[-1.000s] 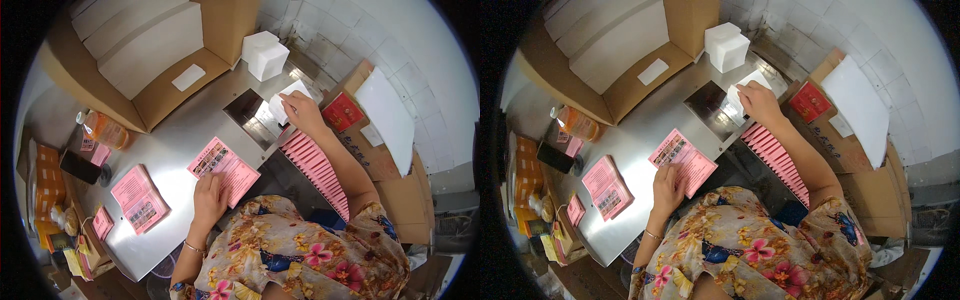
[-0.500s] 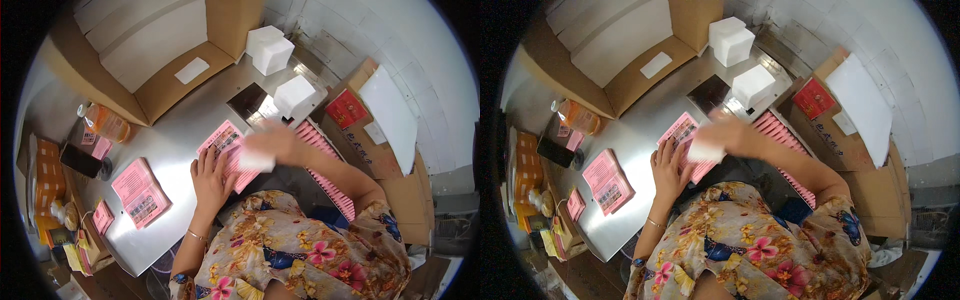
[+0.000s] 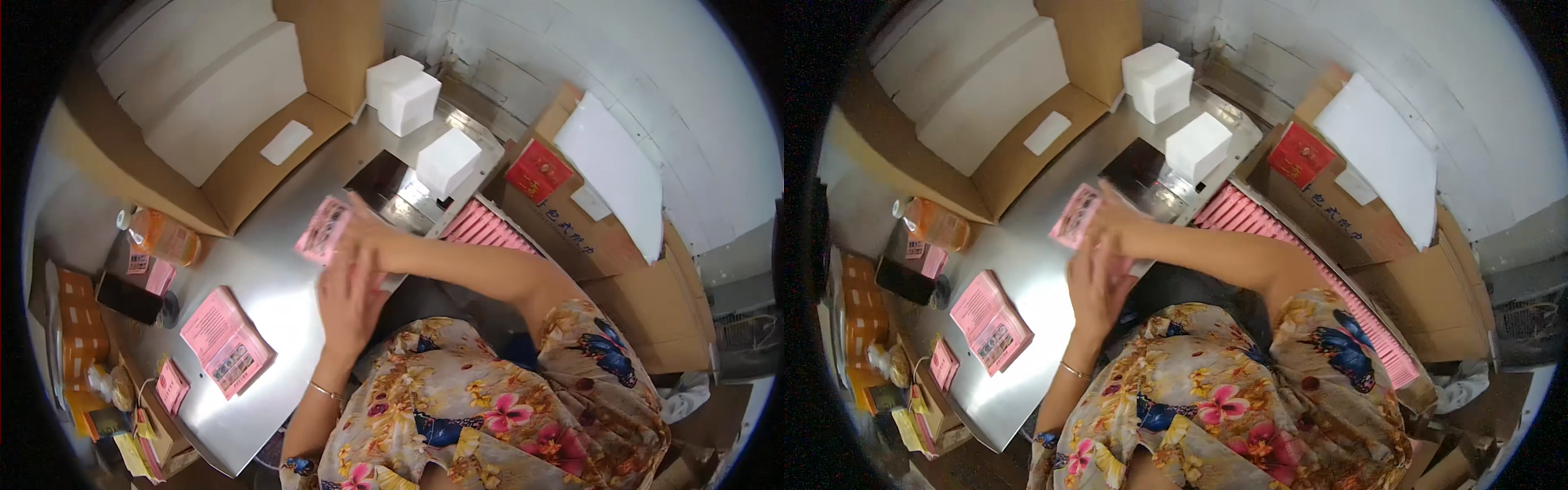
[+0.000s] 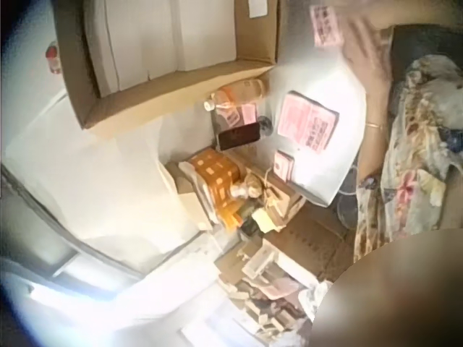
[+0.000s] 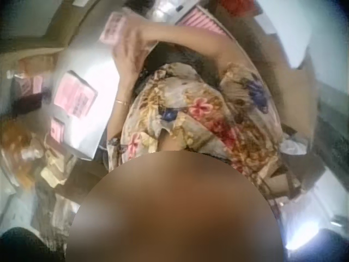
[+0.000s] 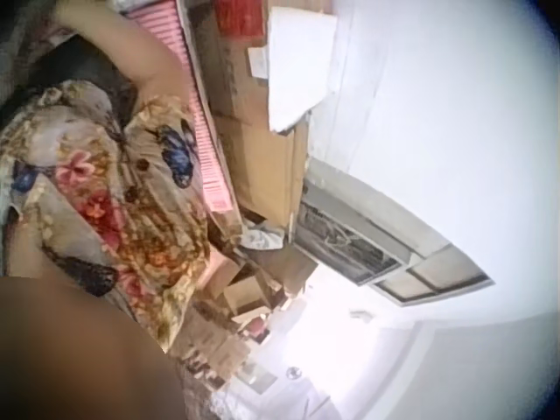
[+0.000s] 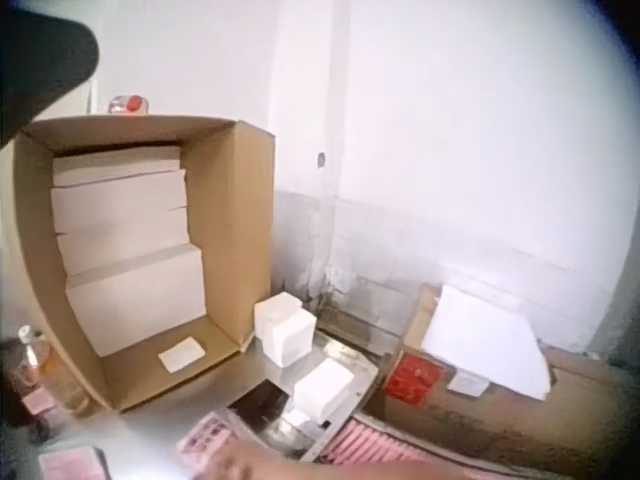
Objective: Wrapping stacks of pink paper in white protective sheets and organizing them into a cardboard box.
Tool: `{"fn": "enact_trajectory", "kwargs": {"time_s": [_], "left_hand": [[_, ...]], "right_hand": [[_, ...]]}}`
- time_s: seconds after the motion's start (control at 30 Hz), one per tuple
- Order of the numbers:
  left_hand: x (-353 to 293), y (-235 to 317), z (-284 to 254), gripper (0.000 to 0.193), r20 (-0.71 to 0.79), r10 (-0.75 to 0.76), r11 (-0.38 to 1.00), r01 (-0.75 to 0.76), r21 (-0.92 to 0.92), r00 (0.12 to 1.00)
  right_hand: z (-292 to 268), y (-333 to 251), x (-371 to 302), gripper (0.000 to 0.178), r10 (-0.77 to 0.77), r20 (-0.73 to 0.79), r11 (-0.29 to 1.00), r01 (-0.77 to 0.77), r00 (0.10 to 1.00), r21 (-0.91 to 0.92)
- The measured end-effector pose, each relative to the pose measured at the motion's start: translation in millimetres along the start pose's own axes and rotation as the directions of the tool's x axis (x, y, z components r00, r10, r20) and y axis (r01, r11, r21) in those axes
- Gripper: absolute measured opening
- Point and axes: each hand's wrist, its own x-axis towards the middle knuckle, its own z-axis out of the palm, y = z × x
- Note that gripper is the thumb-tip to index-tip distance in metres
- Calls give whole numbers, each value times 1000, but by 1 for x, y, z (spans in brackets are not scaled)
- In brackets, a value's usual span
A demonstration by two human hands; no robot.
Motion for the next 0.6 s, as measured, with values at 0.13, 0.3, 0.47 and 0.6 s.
{"fn": "enact_trajectory", "kwargs": {"time_s": [0.13, 0.3, 0.47, 0.6], "left_hand": [[-31, 5, -30, 72, -88, 80, 997, -81, -1, 993], [-84, -44, -100, 44, -346, -246, 926, 325, 191, 905], [-116, -80, -166, 25, -218, -513, 721, 555, 414, 830], [-126, -89, -163, 14, -105, -568, 666, 531, 525, 816]], "right_hand": [[-14, 36, -34, 26, 177, 32, 946, -161, 984, -281], [-29, 46, -54, 13, 499, 81, 850, -469, 863, -240], [-9, 66, -51, 17, 517, -52, 829, -515, 854, -218], [-14, 66, -46, 19, 505, 42, 854, -491, 862, -175]]}}
